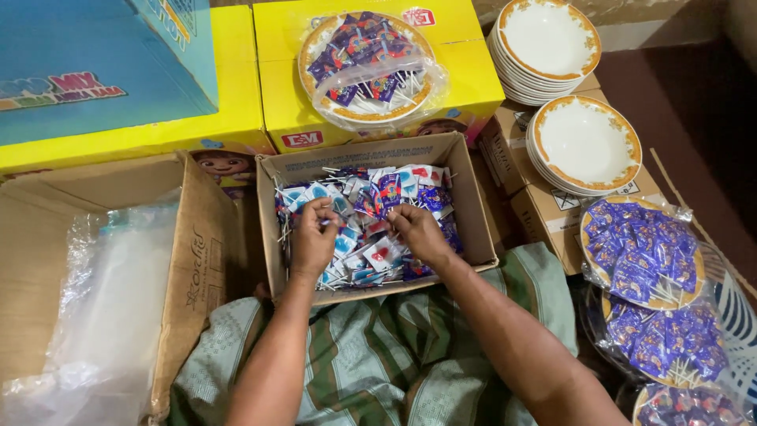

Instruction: Arranging small colorful packets into a cardboard box for packaging

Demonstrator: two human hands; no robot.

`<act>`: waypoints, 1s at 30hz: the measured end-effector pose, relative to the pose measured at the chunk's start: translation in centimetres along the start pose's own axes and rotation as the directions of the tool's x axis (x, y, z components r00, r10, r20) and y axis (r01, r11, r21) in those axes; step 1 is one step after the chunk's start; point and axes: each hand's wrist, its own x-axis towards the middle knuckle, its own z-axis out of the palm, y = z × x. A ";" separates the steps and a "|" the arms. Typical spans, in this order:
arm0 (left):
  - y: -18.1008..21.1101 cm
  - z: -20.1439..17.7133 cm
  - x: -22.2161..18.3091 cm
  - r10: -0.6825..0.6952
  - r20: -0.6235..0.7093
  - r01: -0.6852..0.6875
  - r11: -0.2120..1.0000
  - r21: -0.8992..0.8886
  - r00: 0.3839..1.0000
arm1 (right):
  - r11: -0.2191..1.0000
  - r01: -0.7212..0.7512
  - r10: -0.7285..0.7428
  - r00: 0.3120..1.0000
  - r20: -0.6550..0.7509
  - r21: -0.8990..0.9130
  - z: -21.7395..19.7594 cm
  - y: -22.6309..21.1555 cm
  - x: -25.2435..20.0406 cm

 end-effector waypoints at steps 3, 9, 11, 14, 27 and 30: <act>1.4 0.4 -1.0 -0.027 0.122 0.019 0.998 0.063 0.992 | 0.998 0.036 -0.037 0.999 -0.015 -0.058 0.3 0.0 0.0; -1.5 0.2 -0.2 -0.085 0.228 0.118 0.984 -0.137 0.970 | 0.982 0.086 -0.089 0.996 -0.006 -0.168 -0.2 0.0 -0.1; -0.7 0.1 -0.5 -0.093 0.235 0.137 0.974 -0.179 0.968 | 0.951 0.156 -0.162 0.987 0.002 -0.266 0.0 -0.4 -0.3; 0.6 -0.2 -1.0 -0.162 0.245 0.173 0.985 -0.025 0.956 | 0.889 0.242 -0.254 0.967 0.020 -0.388 0.4 -1.2 -0.8; 0.8 0.5 -0.9 -0.354 0.215 0.366 0.930 -0.019 0.910 | 0.925 -0.012 0.048 0.995 0.086 -0.380 1.7 -1.8 -1.1; -1.9 1.3 -0.6 -0.374 0.302 0.462 0.829 -0.316 0.877 | 0.910 0.014 0.017 0.997 0.070 -0.413 1.0 -0.6 -0.6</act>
